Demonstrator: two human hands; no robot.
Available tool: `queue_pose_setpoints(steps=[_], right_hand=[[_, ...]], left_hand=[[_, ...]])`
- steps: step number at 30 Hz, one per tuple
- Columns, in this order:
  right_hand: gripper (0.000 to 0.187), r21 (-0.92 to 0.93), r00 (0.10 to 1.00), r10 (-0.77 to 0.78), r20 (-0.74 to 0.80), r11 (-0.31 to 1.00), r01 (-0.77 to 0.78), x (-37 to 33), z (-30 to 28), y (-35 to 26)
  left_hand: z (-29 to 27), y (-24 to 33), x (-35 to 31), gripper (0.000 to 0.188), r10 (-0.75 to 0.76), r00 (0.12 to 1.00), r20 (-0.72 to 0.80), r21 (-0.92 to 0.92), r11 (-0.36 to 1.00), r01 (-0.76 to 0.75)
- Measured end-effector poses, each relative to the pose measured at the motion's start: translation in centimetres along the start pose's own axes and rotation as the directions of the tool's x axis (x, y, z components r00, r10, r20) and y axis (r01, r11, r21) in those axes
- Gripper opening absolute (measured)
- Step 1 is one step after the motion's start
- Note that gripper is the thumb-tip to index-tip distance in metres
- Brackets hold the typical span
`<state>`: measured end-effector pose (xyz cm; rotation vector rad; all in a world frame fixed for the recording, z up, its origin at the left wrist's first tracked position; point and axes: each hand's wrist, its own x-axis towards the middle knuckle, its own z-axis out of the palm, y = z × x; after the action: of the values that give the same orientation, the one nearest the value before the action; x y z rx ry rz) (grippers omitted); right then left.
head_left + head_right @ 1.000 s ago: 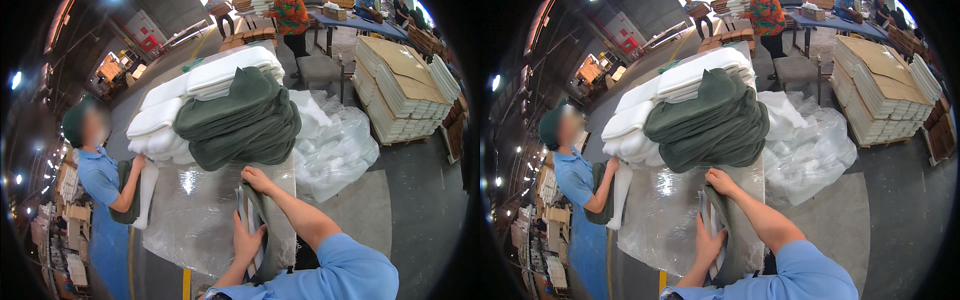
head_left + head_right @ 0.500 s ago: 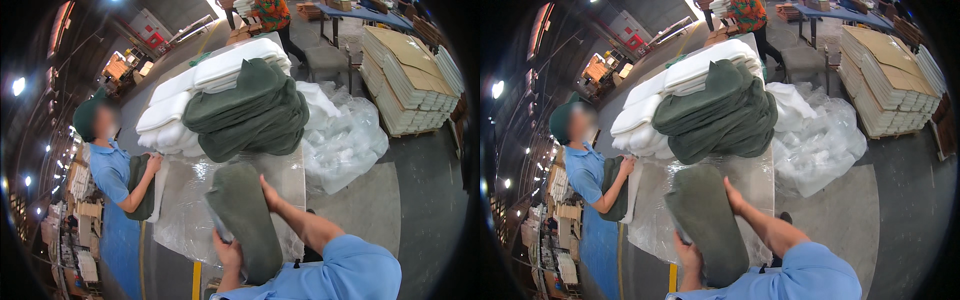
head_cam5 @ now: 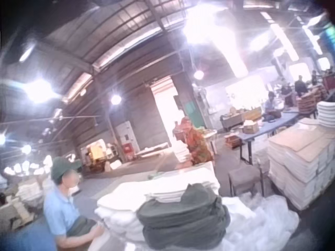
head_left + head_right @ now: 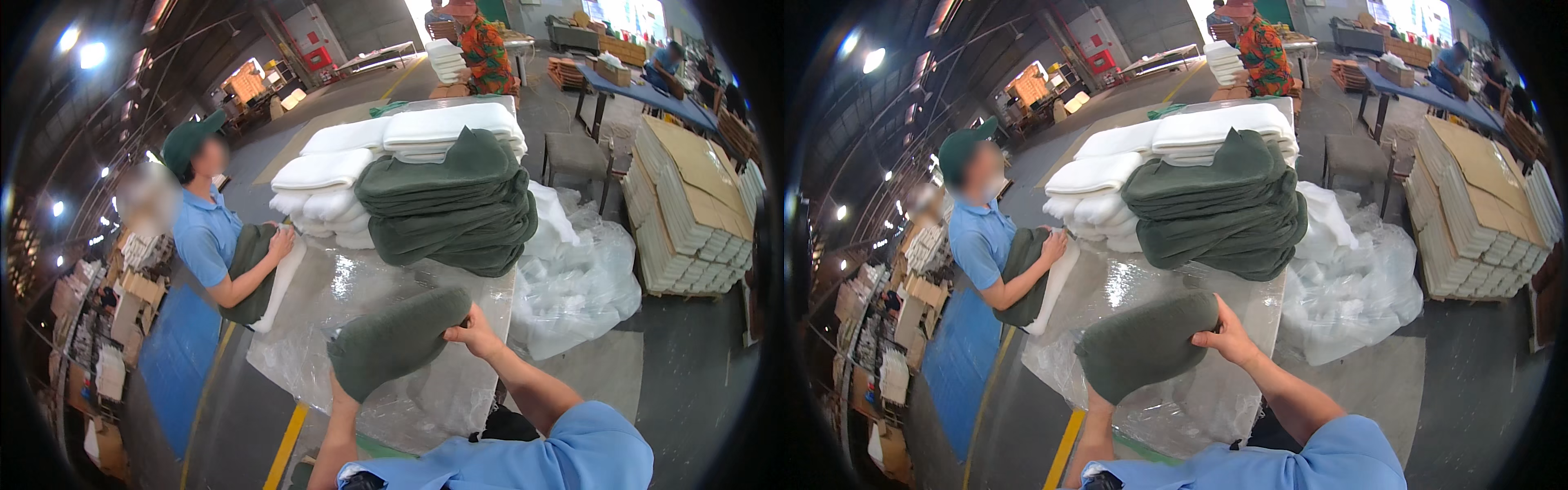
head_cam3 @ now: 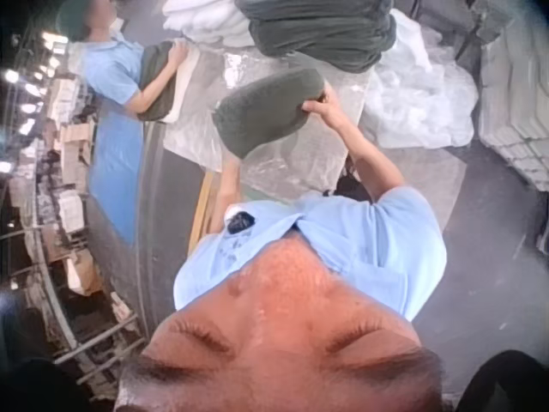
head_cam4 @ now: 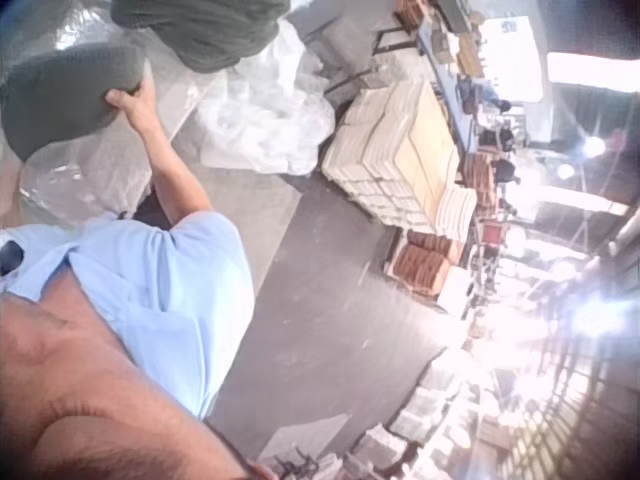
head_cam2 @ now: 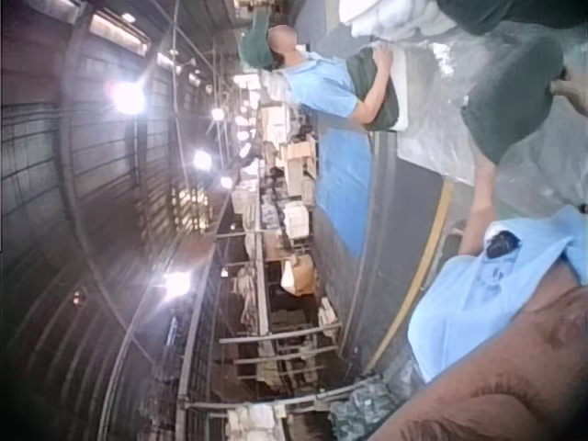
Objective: The person repeatedly inserts white foam inserts into green fabric covers, folds the edges, and stacks the finished cushions on a nearby pallet. The person works at a table with stacks of foam and fabric, handling items one at a time.
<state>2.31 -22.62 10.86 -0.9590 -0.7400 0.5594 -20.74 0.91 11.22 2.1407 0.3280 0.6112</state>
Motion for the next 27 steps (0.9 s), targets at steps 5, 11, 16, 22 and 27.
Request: queue_pose_setpoints(steps=[5,11,16,22,27], right_hand=[[0.095,0.076,0.983,-0.116,-0.142,0.989,0.127,-1.0,-1.0,-0.8],[0.087,0.16,0.969,-0.153,-0.195,0.97,0.186,-1.1,-0.5,-2.2],[0.085,0.151,0.959,-0.157,-0.237,0.969,0.196,-1.1,0.3,-3.2],[0.092,-0.108,0.922,-0.295,-0.251,0.955,0.276,-1.5,2.4,-5.7],[0.084,-0.172,0.93,-0.316,-0.189,0.943,0.286,-2.0,3.5,-7.5]], left_hand=[[5.7,1.4,-2.5,0.064,-0.406,0.881,0.242,-0.94,0.128,0.317],[7.7,5.2,-3.8,0.071,-0.16,0.976,0.15,-0.72,0.659,0.219],[8.2,6.5,-3.8,0.068,0.038,0.998,0.048,-0.483,0.875,-0.01],[10.0,6.7,-3.3,0.066,0.21,0.976,-0.057,-0.308,0.926,-0.217],[11.6,7.6,-2.7,0.064,0.224,0.973,-0.055,-0.296,0.927,-0.231]])
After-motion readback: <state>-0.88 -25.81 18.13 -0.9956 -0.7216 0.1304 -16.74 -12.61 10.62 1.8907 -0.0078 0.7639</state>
